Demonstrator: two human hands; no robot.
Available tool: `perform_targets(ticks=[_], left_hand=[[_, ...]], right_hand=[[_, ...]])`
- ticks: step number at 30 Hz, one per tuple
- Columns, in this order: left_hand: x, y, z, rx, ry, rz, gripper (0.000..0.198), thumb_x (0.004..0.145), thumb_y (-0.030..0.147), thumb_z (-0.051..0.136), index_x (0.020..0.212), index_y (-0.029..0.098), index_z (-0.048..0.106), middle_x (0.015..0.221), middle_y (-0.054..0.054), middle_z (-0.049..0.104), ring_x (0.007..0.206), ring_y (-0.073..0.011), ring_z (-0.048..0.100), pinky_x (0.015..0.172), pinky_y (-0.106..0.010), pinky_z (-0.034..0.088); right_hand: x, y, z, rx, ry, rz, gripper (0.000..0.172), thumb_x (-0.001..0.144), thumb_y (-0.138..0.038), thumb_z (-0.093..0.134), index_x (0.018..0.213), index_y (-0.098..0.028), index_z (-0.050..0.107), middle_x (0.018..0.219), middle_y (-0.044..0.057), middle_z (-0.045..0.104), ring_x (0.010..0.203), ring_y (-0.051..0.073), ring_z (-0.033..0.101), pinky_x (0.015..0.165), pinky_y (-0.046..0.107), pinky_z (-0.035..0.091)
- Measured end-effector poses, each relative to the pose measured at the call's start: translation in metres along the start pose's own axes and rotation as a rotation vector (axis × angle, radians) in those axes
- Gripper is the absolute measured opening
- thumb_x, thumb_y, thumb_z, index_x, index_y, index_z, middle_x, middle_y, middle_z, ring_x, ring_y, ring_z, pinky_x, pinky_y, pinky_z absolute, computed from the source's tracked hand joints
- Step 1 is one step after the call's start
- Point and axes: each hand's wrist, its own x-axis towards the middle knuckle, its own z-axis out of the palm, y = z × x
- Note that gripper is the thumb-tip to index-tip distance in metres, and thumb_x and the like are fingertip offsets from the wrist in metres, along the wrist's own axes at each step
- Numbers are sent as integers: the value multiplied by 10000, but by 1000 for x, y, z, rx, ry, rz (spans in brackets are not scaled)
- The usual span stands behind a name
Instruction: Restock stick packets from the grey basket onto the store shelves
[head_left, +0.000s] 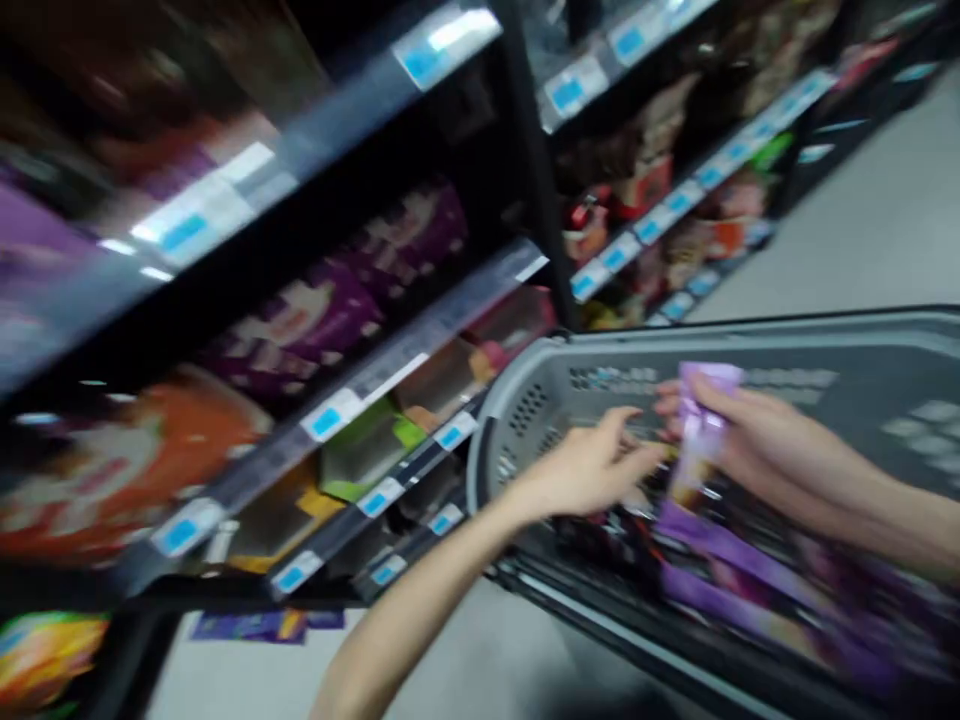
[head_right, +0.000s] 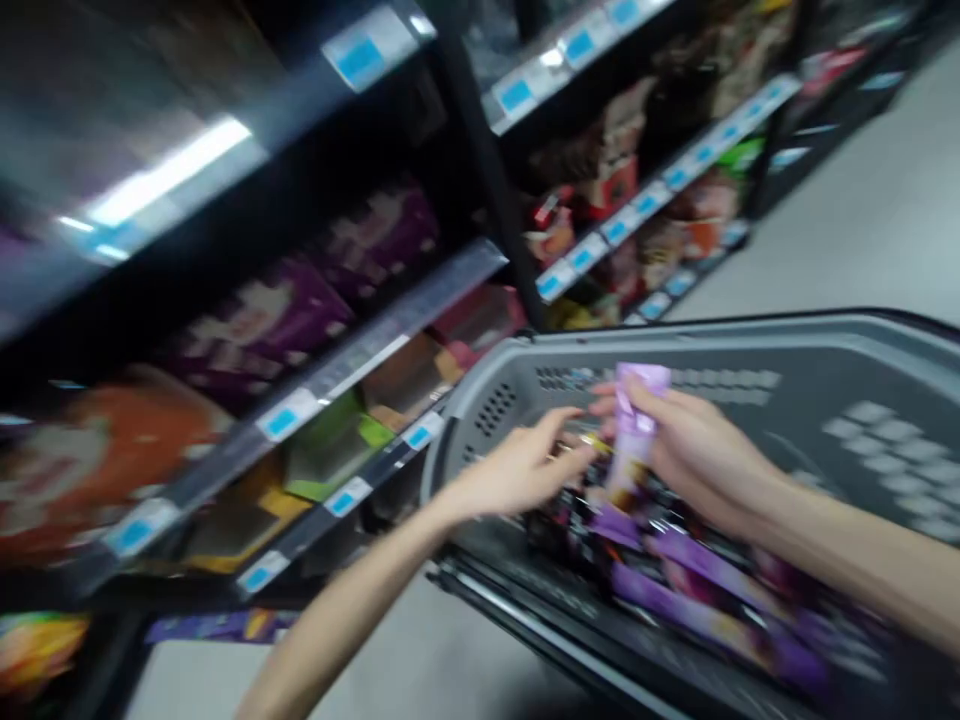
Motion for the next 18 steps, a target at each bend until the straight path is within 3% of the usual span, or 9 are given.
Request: perform_targets(ticks=[2,6,9,13,18], left_hand=[[16,-14,6,-147,-162,-5,562,951,450,542,1407,141,428,1128,-147,739,1012,-261,711,882,-401,543],[28,-36,9,-372,-274,57,664,884,331,675,1452,160,375,1078,-121,759,1008,-224,713,888,-353,522],[23,-37,5,-303,-214,84,512,858,233,689,1335,169,518,936,-56,767,883,-181,721,806,-302,521],[18,-32,-2,-177,-85,95,182,863,157,641,1041,181,667,826,5,746,768,-137,699,729,-267,498],[17,-30,-1,-52,49,154,105,905,206,614,951,204,708,848,14,750,757,-133,682,711,-277,479]], right_hand=[[-4,-1,-14,187,-109,165,173,933,-315,644,889,-173,732,861,70,653,653,136,595,635,264,526],[-1,3,-12,293,-146,176,227,893,-420,696,894,-193,693,764,1,588,647,122,542,667,249,503],[-2,7,-10,272,-180,200,243,897,-450,684,915,-208,698,815,7,625,724,140,581,728,271,512],[-5,11,-15,62,-287,197,222,814,-320,809,986,-210,720,910,18,703,822,159,634,793,291,510],[-2,18,-22,-57,-296,151,261,808,-307,826,1028,-201,735,939,42,755,845,180,689,861,349,537]])
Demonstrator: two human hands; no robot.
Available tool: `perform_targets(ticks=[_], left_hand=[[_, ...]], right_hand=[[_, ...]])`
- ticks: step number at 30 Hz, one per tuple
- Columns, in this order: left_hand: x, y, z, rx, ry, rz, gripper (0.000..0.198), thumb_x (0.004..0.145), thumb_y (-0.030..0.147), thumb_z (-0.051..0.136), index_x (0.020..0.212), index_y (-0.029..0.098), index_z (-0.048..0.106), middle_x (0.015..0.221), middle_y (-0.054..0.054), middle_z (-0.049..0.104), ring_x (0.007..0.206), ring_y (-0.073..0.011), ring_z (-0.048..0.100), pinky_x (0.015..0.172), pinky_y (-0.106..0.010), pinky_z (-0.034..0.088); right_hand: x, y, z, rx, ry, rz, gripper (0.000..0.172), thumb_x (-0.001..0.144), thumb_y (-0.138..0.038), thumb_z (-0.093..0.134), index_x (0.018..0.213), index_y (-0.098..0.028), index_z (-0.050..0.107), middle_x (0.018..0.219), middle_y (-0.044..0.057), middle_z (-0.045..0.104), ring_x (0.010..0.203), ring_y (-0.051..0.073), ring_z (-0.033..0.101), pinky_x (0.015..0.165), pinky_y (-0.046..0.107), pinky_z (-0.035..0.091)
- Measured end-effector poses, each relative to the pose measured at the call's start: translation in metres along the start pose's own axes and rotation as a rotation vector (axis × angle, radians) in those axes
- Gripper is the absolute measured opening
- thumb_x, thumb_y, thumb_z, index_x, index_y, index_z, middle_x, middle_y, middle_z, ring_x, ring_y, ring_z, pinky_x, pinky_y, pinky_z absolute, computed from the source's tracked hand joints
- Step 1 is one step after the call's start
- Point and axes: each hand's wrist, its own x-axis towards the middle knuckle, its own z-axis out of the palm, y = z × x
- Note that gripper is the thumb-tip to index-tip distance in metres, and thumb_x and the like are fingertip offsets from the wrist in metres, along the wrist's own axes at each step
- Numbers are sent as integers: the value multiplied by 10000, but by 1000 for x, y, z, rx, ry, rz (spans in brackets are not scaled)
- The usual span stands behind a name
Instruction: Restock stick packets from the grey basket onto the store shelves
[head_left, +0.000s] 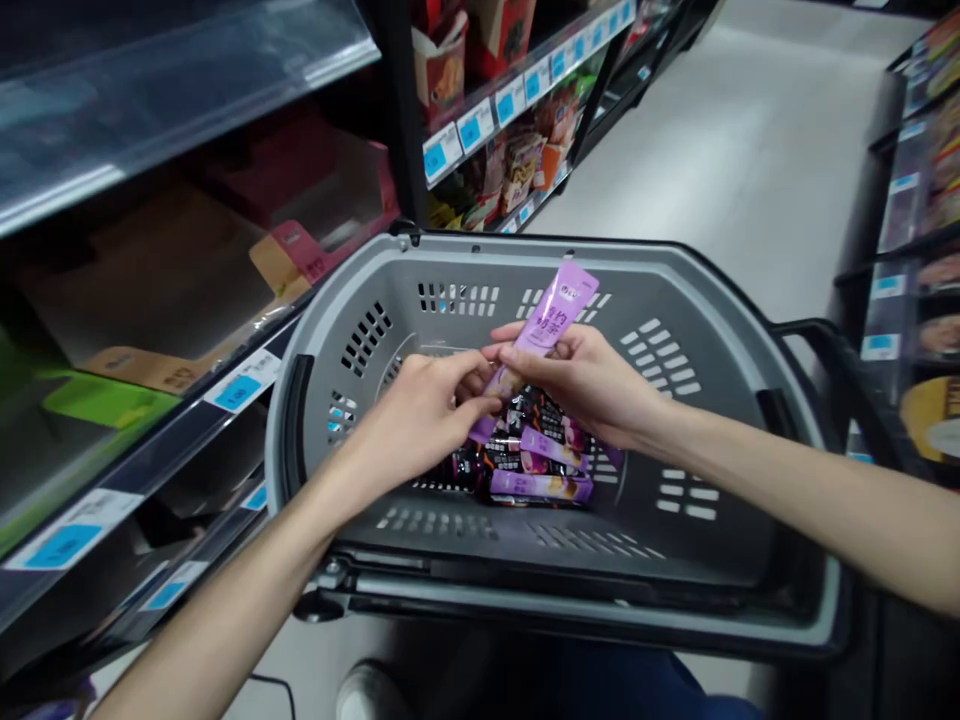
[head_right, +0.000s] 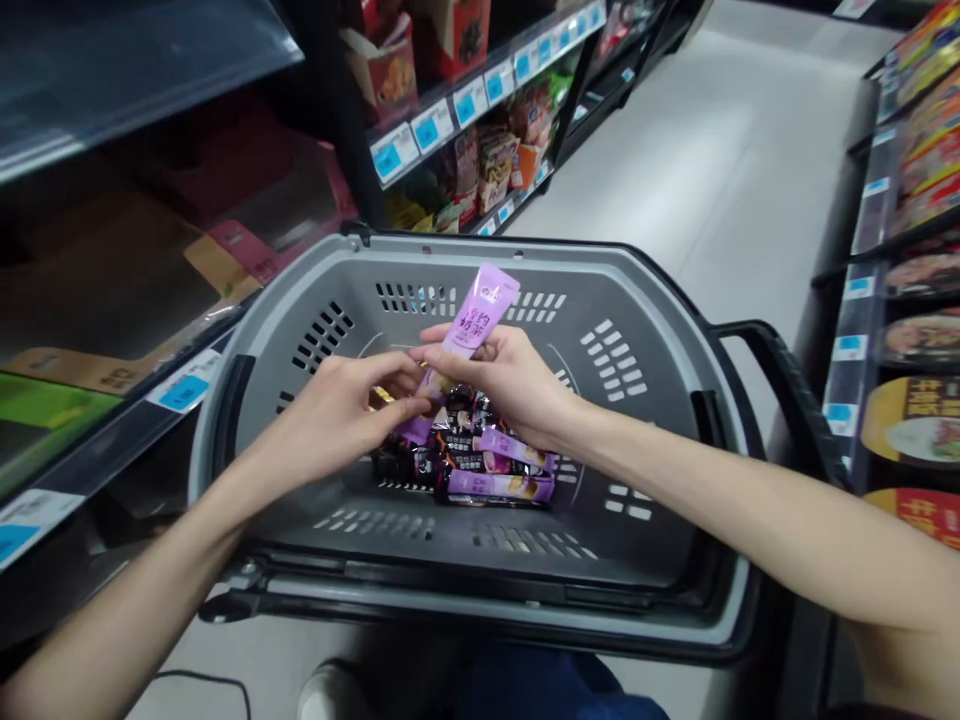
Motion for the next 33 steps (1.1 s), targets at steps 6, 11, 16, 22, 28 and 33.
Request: perform_targets(ticks=[6,11,16,22,28,33], left_hand=[[1,-1,2,-7,63,-63,123,806,257,743,857,197,649,805,20,742,746,-151,694,682,-280,488],[2,-5,4,-51,6,-126,278,752,252,774,899,228,540,757,44,727,717,-161,695,643,-279,474],[2,-7,3,38,-109,-163,340,743,276,775,969,228,526,818,14,740,810,-210,703,685,-312,460],[0,-12,3,64,-211,-160,470,770,293,745,1182,210,534,813,8,739,777,-205,686,695,-318,452],[-4,-22,7,340,-191,-79,351,791,359,701,1091,185,647,862,-65,703,920,-263,642,707,-327,433],[-3,-10,4,243,-201,-69,274,937,440,524,937,213,679,770,-32,709,723,-196,626,618,-307,380]], right_hand=[[1,-4,2,56,32,84,258,871,-396,762,1050,-212,733,1121,70,751,972,212,709,935,388,557],[2,-7,3,69,64,192,570,970,-670,450,1039,-176,727,1039,125,765,989,273,717,928,475,564],[-2,-5,7,91,83,231,557,1006,-625,403,1035,-180,738,1075,114,762,1027,259,706,978,461,535],[-1,-2,8,37,105,217,408,990,-526,545,986,-183,764,1067,106,764,941,220,713,907,395,560],[3,3,-1,-81,6,132,264,792,-282,842,1038,-219,773,1120,58,759,948,176,706,852,295,553],[2,0,2,-26,23,125,270,889,-465,729,978,-215,780,1077,72,768,900,190,718,848,341,574]])
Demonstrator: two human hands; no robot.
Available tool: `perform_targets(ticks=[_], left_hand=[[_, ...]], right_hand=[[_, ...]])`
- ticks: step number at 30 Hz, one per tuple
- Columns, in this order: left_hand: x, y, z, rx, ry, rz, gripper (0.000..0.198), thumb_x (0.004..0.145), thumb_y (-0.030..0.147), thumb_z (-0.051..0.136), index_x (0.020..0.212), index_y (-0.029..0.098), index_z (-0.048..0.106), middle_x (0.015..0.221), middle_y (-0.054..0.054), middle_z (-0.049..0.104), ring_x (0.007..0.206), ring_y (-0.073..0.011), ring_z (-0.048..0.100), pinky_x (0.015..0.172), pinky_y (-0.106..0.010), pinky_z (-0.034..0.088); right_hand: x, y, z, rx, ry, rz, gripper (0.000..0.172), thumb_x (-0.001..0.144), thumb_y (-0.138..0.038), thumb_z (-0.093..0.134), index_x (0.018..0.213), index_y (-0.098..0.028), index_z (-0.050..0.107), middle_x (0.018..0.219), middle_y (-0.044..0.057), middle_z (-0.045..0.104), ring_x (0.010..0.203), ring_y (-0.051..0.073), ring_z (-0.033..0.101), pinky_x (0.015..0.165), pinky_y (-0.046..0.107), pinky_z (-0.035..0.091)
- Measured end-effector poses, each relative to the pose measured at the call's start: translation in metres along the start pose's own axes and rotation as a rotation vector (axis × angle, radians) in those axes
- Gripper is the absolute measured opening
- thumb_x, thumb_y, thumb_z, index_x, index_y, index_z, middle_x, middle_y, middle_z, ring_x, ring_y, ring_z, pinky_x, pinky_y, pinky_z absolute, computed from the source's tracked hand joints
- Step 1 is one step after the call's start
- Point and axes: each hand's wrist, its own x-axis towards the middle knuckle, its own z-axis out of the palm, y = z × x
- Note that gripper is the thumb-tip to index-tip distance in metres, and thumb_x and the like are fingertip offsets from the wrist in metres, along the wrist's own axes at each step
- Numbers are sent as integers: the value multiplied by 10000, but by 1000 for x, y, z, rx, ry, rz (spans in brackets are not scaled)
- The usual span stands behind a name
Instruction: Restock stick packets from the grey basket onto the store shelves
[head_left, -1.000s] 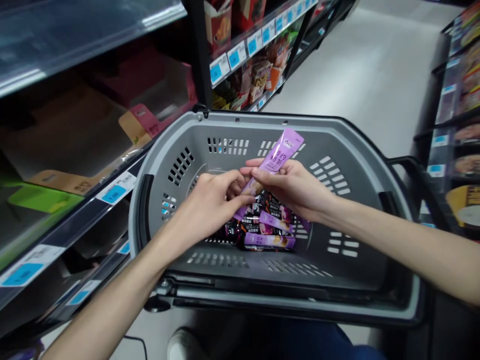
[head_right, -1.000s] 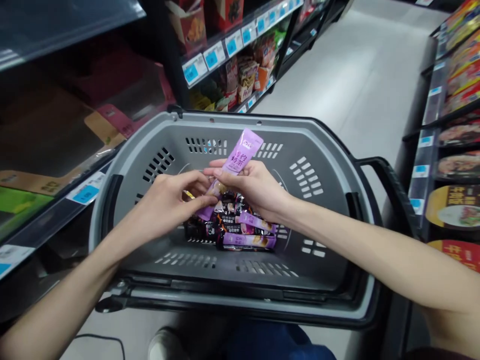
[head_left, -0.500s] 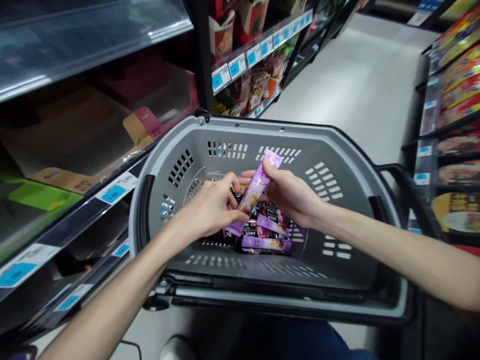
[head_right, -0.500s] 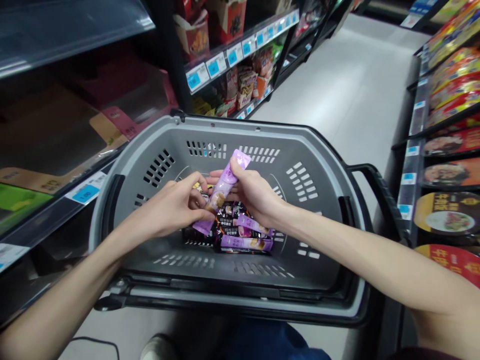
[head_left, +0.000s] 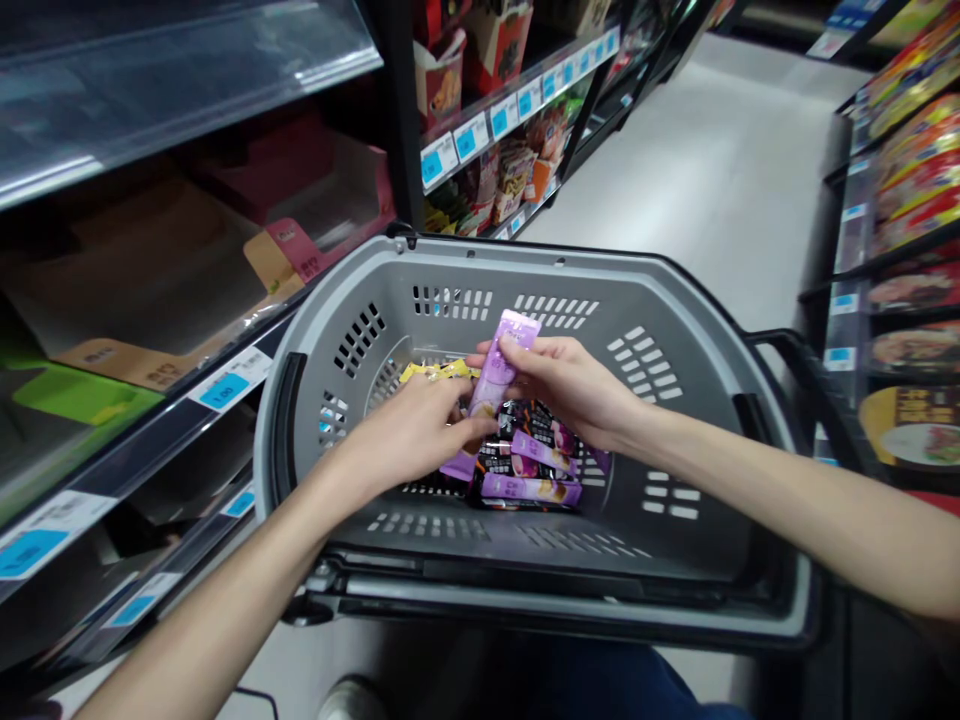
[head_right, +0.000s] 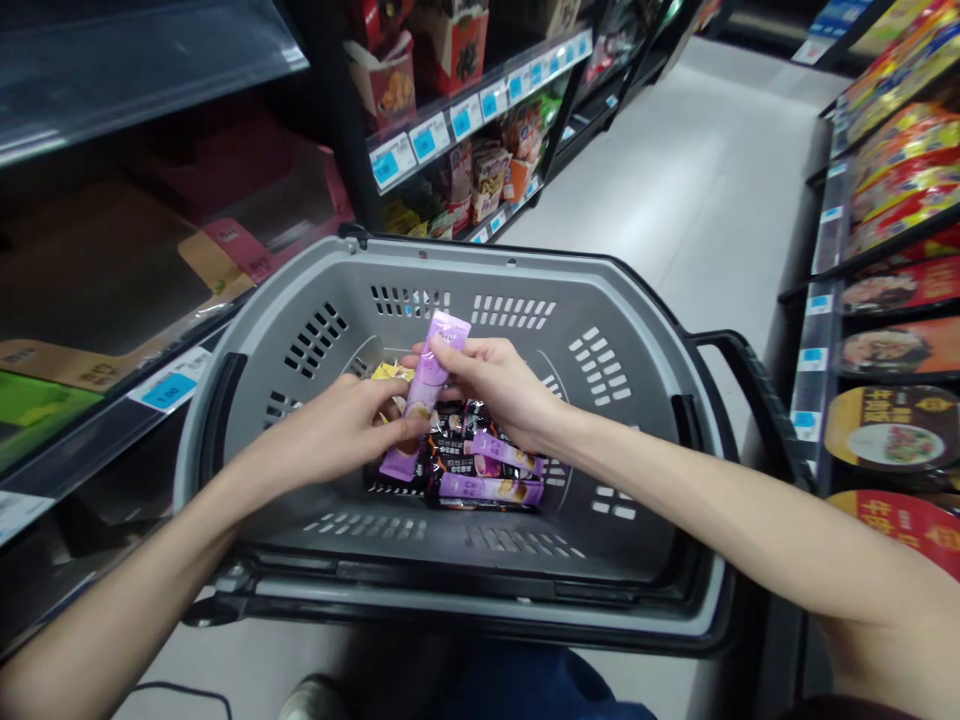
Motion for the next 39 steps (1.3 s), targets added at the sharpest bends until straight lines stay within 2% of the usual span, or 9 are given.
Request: perform_targets(ticks=[3,6,10,14,21,26,29,33,39], left_hand=[[0,5,-3,-67,-7,26,346,993,417,427,868,208,672,774,-26,731,670,-167,624,619,-299,376],[0,4,-2,-23,3,29,316,983,384,458,845,204,679,787,-31,739,697,-174,628,629,-295,375],[0,2,0,-26,-1,20,237,943,386,536,954,215,699,836,-28,747,748,-191,648,646,-293,395],[1,3,-1,-11,-12,11,235,872,417,631,960,206,686,782,-17,722,663,-177,616,598,-285,364],[1,2,1,-3,-2,26,248,895,404,584,991,199,684,803,-22,708,662,-168,599,629,-305,354],[0,0,2,18,-1,33,214,919,379,549,977,201,654,799,-20,696,655,-169,593,645,-320,361],[0,0,3,-8,39,37,175,939,339,515,1018,208,601,885,-30,700,759,-191,629,694,-327,402],[0,1,3,-21,136,64,128,969,287,455,1035,213,537,990,-44,687,868,-204,629,759,-335,432],[1,5,1,-63,189,5,144,933,347,566,891,222,510,860,-14,668,761,-183,595,684,-319,400]], right_hand=[[2,-3,0,53,26,61,473,946,-628,557,972,-208,771,1041,98,773,890,221,725,846,399,587],[4,-3,-1,65,23,82,541,965,-659,484,963,-195,764,1043,108,772,863,227,731,842,414,592],[2,-1,0,26,32,16,473,972,-599,534,975,-187,767,1084,113,764,860,217,735,821,381,598],[-1,-2,3,4,48,-22,433,977,-566,552,1005,-192,769,1124,117,754,926,221,733,823,369,599],[-3,-2,1,-40,56,-101,390,928,-573,631,963,-217,786,1154,100,747,963,207,716,811,330,594],[-2,-6,-1,-50,87,-128,279,889,-505,716,955,-244,788,1153,75,746,979,192,698,798,301,580],[-1,-7,-1,-46,53,-152,260,840,-439,780,1019,-250,775,1156,59,742,957,179,695,809,305,578],[-1,-2,-1,-58,-80,-174,345,752,-309,854,1072,-234,748,1086,41,754,931,173,702,897,339,559],[0,1,-2,-49,-70,-212,364,695,-236,883,1024,-205,730,1042,40,754,943,177,708,959,363,544]])
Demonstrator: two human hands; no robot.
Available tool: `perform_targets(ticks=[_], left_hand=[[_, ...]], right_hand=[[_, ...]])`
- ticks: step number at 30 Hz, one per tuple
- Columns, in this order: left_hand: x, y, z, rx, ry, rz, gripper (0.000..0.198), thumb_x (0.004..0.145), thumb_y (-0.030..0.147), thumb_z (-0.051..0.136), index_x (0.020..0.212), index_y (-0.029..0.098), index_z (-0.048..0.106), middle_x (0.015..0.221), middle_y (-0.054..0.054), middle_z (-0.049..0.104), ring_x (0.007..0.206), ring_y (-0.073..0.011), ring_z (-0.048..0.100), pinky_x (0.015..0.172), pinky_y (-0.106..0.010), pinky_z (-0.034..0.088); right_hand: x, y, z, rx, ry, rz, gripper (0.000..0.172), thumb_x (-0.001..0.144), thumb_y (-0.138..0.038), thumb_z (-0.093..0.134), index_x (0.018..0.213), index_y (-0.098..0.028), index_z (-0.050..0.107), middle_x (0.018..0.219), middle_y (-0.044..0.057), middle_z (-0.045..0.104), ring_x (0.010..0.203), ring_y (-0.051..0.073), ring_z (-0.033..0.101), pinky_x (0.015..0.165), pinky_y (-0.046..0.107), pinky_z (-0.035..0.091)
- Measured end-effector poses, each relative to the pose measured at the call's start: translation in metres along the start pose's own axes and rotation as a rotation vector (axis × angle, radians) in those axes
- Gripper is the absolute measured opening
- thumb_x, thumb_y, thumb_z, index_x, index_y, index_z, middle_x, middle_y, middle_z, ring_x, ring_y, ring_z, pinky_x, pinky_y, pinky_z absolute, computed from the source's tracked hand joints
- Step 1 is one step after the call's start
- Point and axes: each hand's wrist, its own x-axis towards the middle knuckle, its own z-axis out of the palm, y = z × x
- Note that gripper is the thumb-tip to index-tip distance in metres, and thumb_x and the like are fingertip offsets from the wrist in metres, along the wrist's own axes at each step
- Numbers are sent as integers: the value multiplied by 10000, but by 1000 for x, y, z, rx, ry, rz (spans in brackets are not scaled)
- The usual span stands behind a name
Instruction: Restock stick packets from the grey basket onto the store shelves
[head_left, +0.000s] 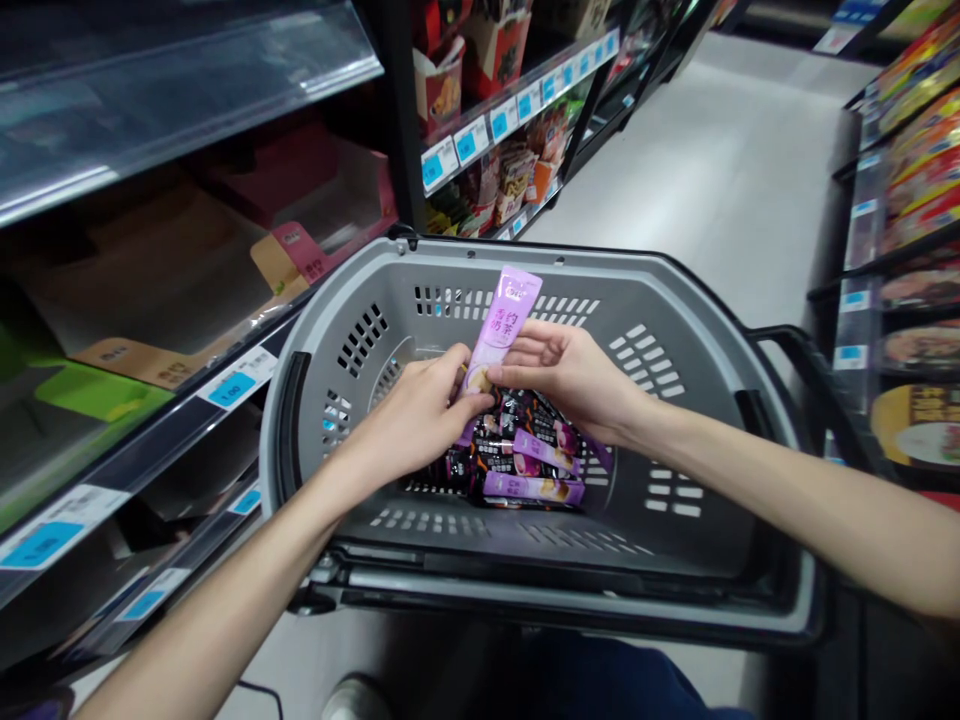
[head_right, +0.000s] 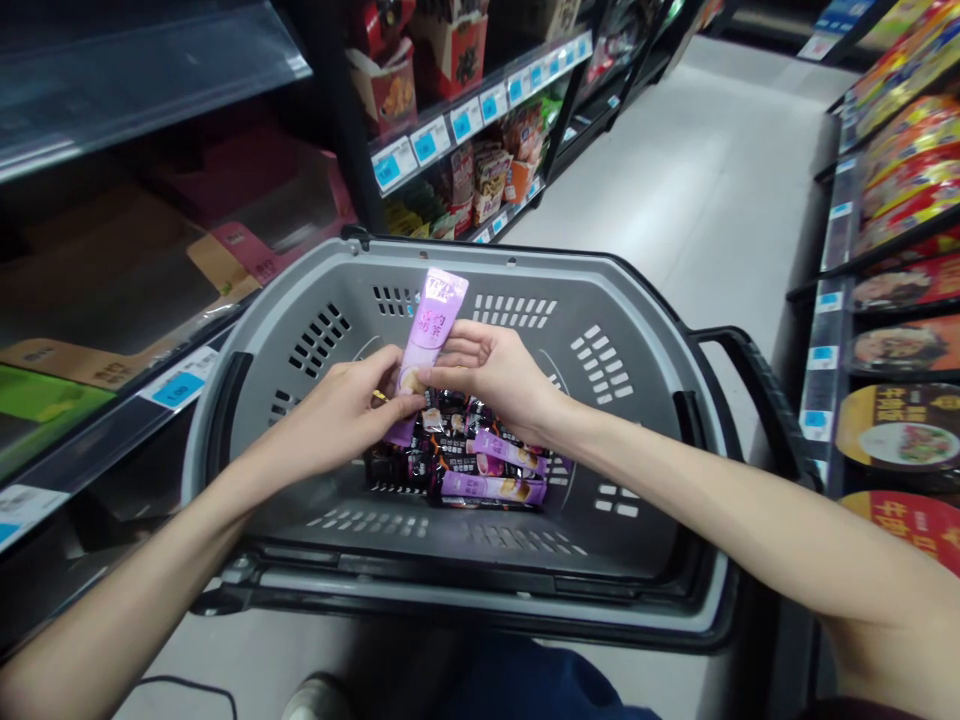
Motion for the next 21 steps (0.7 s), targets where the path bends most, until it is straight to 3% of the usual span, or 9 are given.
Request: perform_targets(ticks=[4,10,16,21], left_hand=[[1,4,-2,-59,56,-59,134,890,337,618,877,216,563,777,3,657,692,-164,571,619,-306,375],[1,2,-2,-77,63,10,172,899,307,591,1039,224,649,780,13,672,658,-142,542,598,-292,366],[2,4,-2,-81,85,-10,111,872,312,631,850,205,614,678,44,608,607,-111,513,560,-269,353],[4,4,0,-228,143,-2,142,875,283,638,990,201,624,892,3,713,772,-129,640,683,-267,475]], right_hand=[[0,0,1,-21,-10,31,399,642,-268,917,990,-193,735,1009,46,757,898,182,712,925,375,563],[-3,0,5,-53,-12,52,349,636,-340,921,898,-182,753,900,38,761,822,174,709,855,356,576],[-3,-1,4,-42,15,56,317,627,-338,928,837,-177,753,827,27,751,755,159,697,793,328,570],[-1,1,2,-20,64,22,303,636,-325,927,841,-192,748,910,35,766,814,162,702,834,330,561]])
